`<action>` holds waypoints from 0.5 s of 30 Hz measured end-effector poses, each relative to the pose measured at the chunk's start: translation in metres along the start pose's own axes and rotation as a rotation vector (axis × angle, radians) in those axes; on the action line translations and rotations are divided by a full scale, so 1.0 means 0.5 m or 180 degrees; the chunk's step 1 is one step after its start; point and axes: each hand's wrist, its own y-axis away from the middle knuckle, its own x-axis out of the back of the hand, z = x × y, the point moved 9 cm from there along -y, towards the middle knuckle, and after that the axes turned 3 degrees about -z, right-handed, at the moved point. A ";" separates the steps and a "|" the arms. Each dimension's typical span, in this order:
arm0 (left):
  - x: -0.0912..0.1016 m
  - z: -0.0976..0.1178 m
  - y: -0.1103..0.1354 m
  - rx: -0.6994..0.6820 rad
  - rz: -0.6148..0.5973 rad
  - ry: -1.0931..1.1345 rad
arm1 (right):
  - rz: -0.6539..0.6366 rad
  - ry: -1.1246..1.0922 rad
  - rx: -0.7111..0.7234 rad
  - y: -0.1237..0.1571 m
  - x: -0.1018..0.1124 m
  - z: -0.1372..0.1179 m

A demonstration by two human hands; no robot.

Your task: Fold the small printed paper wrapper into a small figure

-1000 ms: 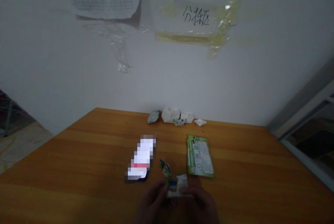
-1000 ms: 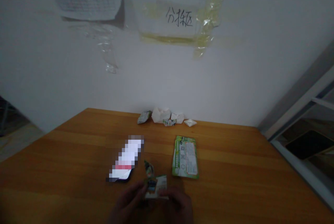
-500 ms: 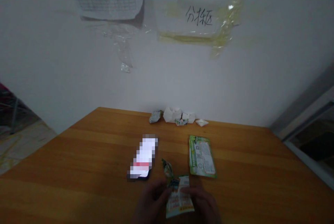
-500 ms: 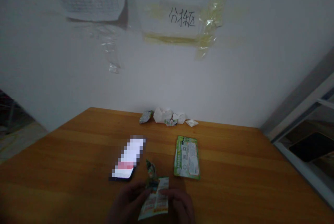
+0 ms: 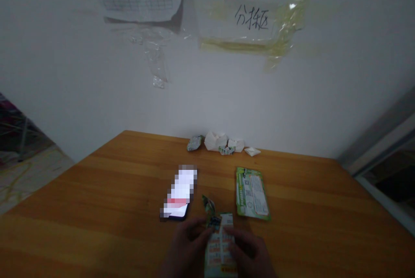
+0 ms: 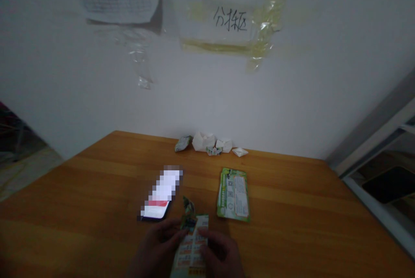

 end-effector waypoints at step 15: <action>0.015 -0.041 -0.004 0.0070 0.0343 -0.0280 | 0.0046 0.0178 0.0057 0.016 -0.024 -0.019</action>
